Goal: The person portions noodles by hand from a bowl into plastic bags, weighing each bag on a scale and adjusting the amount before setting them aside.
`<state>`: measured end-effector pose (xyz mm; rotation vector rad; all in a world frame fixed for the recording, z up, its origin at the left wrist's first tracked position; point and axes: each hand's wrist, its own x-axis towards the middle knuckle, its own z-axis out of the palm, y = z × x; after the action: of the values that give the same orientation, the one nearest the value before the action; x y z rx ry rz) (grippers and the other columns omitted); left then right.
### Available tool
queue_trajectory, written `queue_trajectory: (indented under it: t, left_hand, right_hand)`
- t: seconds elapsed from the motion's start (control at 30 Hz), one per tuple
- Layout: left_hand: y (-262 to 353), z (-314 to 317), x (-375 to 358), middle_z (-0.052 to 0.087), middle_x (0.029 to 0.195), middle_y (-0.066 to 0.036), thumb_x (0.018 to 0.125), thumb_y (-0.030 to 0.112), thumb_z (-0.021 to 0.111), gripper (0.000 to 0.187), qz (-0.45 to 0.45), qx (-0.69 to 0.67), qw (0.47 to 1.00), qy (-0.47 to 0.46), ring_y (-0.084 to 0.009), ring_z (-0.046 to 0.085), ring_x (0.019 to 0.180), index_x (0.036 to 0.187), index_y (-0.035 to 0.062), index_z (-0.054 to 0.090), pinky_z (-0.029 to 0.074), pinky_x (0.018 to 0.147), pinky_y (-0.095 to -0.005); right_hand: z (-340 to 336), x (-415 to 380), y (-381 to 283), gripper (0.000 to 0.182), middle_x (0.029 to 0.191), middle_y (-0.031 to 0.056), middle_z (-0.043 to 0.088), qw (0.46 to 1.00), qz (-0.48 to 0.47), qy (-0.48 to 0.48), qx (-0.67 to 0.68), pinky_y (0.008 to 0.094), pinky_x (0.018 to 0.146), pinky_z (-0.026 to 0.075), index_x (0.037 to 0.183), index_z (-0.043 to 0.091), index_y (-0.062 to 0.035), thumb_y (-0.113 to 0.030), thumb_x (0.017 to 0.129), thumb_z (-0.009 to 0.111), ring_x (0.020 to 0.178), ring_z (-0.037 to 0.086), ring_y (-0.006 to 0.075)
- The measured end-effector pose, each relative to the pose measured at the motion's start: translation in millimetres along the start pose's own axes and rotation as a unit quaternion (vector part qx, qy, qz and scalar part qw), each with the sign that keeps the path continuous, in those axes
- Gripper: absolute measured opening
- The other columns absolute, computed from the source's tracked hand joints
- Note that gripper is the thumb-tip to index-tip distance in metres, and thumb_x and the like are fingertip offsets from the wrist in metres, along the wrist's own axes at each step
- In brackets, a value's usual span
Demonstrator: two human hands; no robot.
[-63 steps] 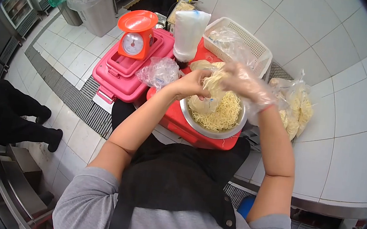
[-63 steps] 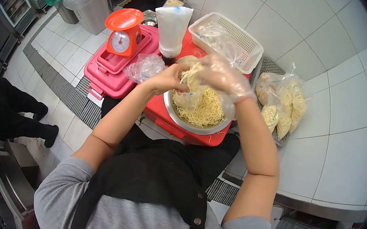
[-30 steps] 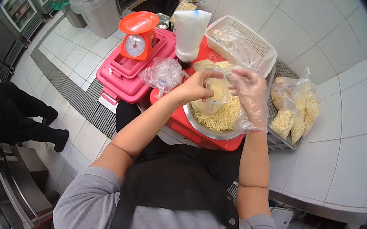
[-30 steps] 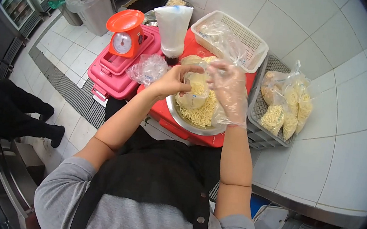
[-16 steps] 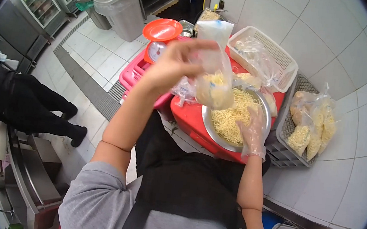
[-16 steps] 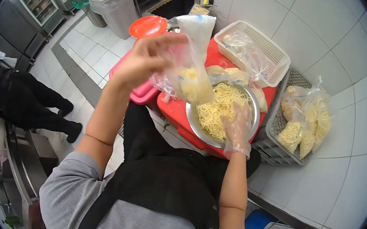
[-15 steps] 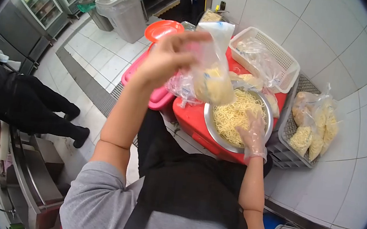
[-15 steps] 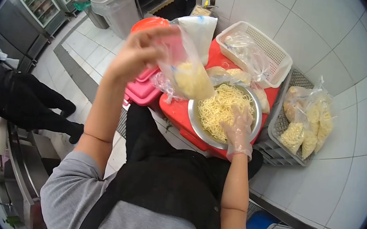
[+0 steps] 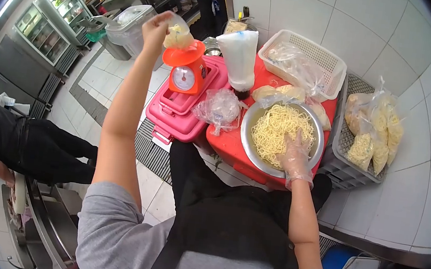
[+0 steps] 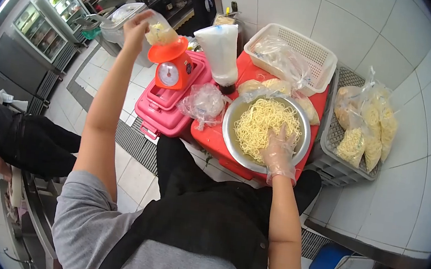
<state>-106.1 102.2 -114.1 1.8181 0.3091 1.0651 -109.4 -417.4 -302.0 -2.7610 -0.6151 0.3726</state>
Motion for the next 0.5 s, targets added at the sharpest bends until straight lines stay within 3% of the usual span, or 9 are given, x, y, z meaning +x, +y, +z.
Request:
queue_trajectory:
  t: [0.13, 0.17, 0.23, 0.33, 0.4, 0.5]
  left_hand:
    - [-47.9, 5.9, -49.9, 0.074, 0.103, -0.007, 0.085, -0.009, 0.057, 0.035, 0.014, -0.032, 0.997, 0.071, -0.0109, 0.067, 0.081, 0.115, -0.0012, 0.073, 0.055, 0.07, -0.0268]
    - [-60.0, 6.1, -62.2, 0.073, 0.105, -0.006, 0.094, -0.004, 0.06, 0.03, 0.049, -0.005, 0.996, 0.078, -0.0086, 0.064, 0.079, 0.122, -0.0002, 0.069, 0.052, 0.069, -0.0225]
    - [-61.0, 5.1, -93.0, 0.072, 0.106, -0.005, 0.093, -0.002, 0.063, 0.027, 0.091, 0.072, 0.988, 0.101, -0.0074, 0.063, 0.079, 0.12, -0.0006, 0.068, 0.052, 0.069, -0.0224]
    - [-35.8, 9.6, -136.2, 0.072, 0.101, -0.003, 0.092, -0.001, 0.068, 0.028, 0.063, 0.112, 0.983, 0.133, -0.008, 0.062, 0.079, 0.12, 0.0022, 0.068, 0.051, 0.066, -0.0223]
    - [-49.7, 5.1, -148.2, 0.071, 0.104, -0.005, 0.092, -0.001, 0.069, 0.029, 0.095, 0.115, 0.979, 0.141, -0.0101, 0.064, 0.08, 0.121, 0.0036, 0.068, 0.052, 0.066, -0.0232]
    - [-56.8, -3.3, -166.6, 0.065, 0.122, -0.007, 0.092, -0.002, 0.069, 0.028, 0.122, 0.134, 0.976, 0.123, -0.0119, 0.065, 0.084, 0.119, 0.0053, 0.068, 0.053, 0.057, -0.0227]
  right_hand:
    - [2.1, -2.2, 1.3, 0.078, 0.168, 0.0205, 0.018, 1.0, -0.012, 0.019, 0.001, 0.0544, 0.123, 0.027, 0.148, 0.053, -0.0169, -0.026, 0.077, 0.084, 0.148, 0.021, 0.0584]
    - [3.5, -2.2, 2.0, 0.078, 0.168, 0.0205, 0.018, 1.0, -0.009, 0.02, 0.003, 0.0544, 0.123, 0.027, 0.148, 0.053, -0.0169, -0.026, 0.077, 0.084, 0.148, 0.021, 0.0584]
    - [6.5, -1.7, 4.0, 0.077, 0.168, 0.0207, 0.019, 0.999, -0.024, 0.031, -0.005, 0.0548, 0.123, 0.028, 0.148, 0.053, -0.0169, -0.026, 0.077, 0.084, 0.147, 0.022, 0.0586]
    - [3.2, -1.9, 1.5, 0.077, 0.168, 0.021, 0.019, 0.999, -0.023, 0.026, -0.004, 0.0548, 0.122, 0.028, 0.148, 0.053, -0.0167, -0.026, 0.078, 0.083, 0.147, 0.023, 0.0588]
    - [2.3, -0.6, -1.0, 0.077, 0.168, 0.021, 0.019, 0.999, -0.019, 0.023, -0.013, 0.0537, 0.122, 0.029, 0.148, 0.053, -0.0164, -0.025, 0.078, 0.083, 0.147, 0.023, 0.0586]
    - [-0.5, -2.7, -1.9, 0.073, 0.167, 0.0212, 0.024, 0.999, -0.022, 0.026, -0.024, 0.0516, 0.122, 0.031, 0.146, 0.055, -0.0155, -0.022, 0.078, 0.082, 0.146, 0.027, 0.0575]
